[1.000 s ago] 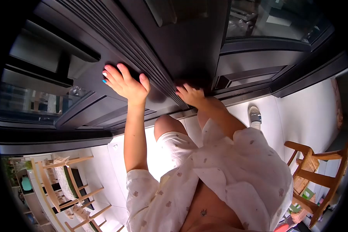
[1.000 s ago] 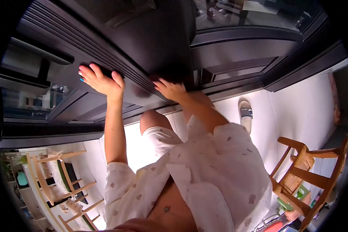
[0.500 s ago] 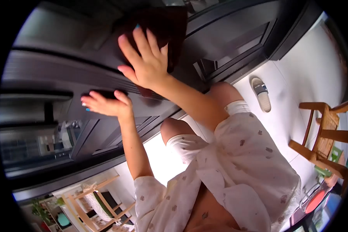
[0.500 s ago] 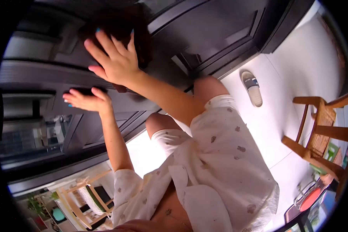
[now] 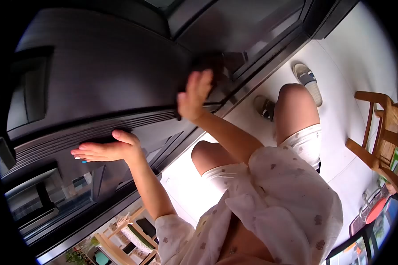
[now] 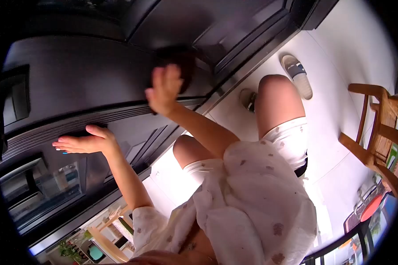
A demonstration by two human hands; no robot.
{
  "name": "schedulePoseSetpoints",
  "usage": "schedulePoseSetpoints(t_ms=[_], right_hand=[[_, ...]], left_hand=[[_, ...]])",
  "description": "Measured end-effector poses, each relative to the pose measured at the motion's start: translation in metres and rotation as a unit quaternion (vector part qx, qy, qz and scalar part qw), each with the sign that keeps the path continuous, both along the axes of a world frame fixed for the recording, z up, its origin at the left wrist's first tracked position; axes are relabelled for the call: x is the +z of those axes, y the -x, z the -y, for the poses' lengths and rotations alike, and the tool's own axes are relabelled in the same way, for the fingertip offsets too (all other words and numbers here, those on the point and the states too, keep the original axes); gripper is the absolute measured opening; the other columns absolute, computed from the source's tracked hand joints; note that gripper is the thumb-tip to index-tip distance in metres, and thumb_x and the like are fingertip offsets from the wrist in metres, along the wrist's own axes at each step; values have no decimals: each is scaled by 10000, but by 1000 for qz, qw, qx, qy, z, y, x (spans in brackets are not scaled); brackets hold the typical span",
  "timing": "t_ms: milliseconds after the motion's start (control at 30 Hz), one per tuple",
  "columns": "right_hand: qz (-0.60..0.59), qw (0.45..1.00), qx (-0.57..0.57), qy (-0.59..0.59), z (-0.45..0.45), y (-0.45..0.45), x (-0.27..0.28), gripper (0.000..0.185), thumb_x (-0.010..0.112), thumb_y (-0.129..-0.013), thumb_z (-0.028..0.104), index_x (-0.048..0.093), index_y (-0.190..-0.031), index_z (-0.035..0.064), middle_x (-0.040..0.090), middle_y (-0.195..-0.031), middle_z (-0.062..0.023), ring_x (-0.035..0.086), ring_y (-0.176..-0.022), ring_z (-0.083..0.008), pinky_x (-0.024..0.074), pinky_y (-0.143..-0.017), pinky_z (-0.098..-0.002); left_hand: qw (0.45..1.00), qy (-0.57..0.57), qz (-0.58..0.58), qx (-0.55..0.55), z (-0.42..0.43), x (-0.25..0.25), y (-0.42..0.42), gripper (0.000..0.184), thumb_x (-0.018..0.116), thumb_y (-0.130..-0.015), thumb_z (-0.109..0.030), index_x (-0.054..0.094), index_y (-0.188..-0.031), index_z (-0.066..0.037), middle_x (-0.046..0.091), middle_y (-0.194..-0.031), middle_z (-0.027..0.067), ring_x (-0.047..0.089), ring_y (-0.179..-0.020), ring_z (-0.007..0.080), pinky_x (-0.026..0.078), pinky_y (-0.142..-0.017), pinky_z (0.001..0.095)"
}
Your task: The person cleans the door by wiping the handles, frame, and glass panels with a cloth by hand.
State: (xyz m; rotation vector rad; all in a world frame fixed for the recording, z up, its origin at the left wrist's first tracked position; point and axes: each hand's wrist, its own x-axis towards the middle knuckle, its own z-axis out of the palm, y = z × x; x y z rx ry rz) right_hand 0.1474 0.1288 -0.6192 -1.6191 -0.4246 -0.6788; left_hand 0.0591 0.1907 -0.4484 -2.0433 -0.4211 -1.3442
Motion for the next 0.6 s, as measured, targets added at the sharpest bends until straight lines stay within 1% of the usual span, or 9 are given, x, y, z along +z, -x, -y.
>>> schedulePoseSetpoints(t_ms=[67,100,233,367,433,467,500,533,600], right_hand=[[69,995,-7,78,4,-4,76,686,331,-871,496,299,-1341,-3,167,-1365,-345,213,-1220,-528,173,-966,-558],[41,999,30,5,6,-4,116,653,528,-715,538,457,-1269,201,390,-1297,-184,490,-883,-323,306,-779,-589],[116,992,-5,-52,-1,-7,167,649,515,-677,606,511,-1228,264,451,-1287,-35,483,-729,-129,82,-996,-646],[91,995,-18,34,-10,6,22,607,376,-839,372,225,-1312,23,163,-1380,-193,176,-1122,-329,58,-1041,-523],[-38,999,-21,4,-9,12,-64,603,307,-920,255,83,-1355,-97,20,-1427,-271,23,-1319,-429,46,-1064,-461],[-199,962,5,-188,-16,15,-94,577,264,-932,212,13,-1362,-80,-25,-1444,-224,11,-1344,-328,46,-1076,-403],[-329,911,16,-250,-4,6,-100,568,245,-949,251,-5,-1384,-17,-43,-1462,-153,13,-1350,-261,47,-1080,-361],[-425,844,-15,-328,1,-4,-110,590,248,-953,356,10,-1404,59,-7,-1473,-97,37,-1351,-244,31,-1079,-352],[-498,782,-18,-373,2,-9,-114,594,238,-951,389,9,-1408,87,1,-1475,-77,51,-1349,-237,30,-1079,-343]], left_hand=[[1000,-10,-3,-7,4,4,-1,665,344,-904,-418,182,-1366,32,133,-1412,268,130,-1310,421,94,-1043,529],[1000,-21,-1,-11,6,4,-3,660,344,-904,-415,190,-1364,32,141,-1411,267,132,-1310,421,100,-1044,528],[999,-37,8,-20,0,3,-4,640,360,-902,-370,196,-1355,51,178,-1402,263,168,-1303,412,113,-1052,514],[998,-46,-2,-31,-1,8,-3,645,363,-902,-372,192,-1355,55,169,-1401,271,160,-1306,411,105,-1046,534],[999,-45,-6,-27,-1,6,-2,648,362,-902,-377,192,-1357,51,163,-1405,267,160,-1306,411,107,-1045,535],[999,-46,-7,-25,0,6,-2,649,360,-902,-379,189,-1358,51,161,-1407,264,159,-1307,409,108,-1045,535],[998,-49,-8,-25,0,6,-3,650,358,-903,-380,186,-1358,50,158,-1409,261,159,-1308,408,109,-1045,535],[998,-50,-8,-24,-1,7,-3,649,353,-904,-379,181,-1360,50,157,-1410,257,160,-1309,403,111,-1046,533],[998,-58,-12,-23,-1,7,-4,648,351,-905,-378,179,-1360,50,159,-1410,257,161,-1309,403,112,-1046,533]])
